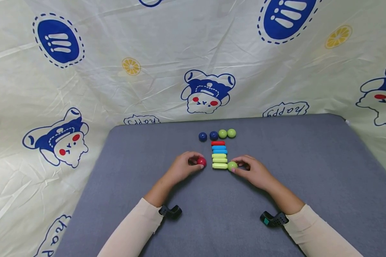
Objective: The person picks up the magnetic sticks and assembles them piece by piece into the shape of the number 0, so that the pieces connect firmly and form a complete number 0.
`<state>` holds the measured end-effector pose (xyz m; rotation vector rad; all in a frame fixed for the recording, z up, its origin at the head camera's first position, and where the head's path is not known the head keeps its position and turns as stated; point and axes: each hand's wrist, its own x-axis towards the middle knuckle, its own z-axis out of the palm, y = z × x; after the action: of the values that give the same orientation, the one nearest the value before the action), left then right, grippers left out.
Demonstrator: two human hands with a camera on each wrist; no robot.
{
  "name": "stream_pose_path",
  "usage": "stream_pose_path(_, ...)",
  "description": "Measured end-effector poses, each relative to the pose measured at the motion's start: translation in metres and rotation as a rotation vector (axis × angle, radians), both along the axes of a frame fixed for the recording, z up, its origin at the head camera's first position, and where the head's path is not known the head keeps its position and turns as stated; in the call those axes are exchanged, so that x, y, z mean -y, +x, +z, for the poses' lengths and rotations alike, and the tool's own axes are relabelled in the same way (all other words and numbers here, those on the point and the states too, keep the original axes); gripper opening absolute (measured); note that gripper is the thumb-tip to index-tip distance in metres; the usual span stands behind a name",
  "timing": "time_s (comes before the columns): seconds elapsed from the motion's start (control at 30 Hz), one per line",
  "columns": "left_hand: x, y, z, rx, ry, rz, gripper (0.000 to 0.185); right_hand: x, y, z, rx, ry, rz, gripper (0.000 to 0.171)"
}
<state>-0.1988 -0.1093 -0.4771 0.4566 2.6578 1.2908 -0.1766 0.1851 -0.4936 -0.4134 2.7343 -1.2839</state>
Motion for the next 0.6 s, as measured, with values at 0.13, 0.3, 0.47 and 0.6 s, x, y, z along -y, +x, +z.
stream_pose_path(0.13, -0.002, 0.006, -0.001, 0.0, 0.011, -0.025, 0.028, 0.0, 0.0, 0.0, 0.0, 0.006, -0.003, 0.035)
stream_pose_path(0.3, -0.005, 0.011, -0.001, 0.002, 0.006, -0.037, 0.029, 0.0, 0.0, 0.0, 0.0, 0.008, -0.007, 0.035)
stream_pose_path(0.47, -0.007, 0.013, -0.001, 0.0, 0.012, -0.034, 0.029, 0.0, 0.0, -0.001, -0.006, 0.009, -0.005, 0.035)
stream_pose_path(0.6, -0.008, 0.014, -0.002, 0.005, 0.013, -0.035, 0.032, 0.0, -0.001, -0.001, -0.005, 0.006, -0.002, 0.035)
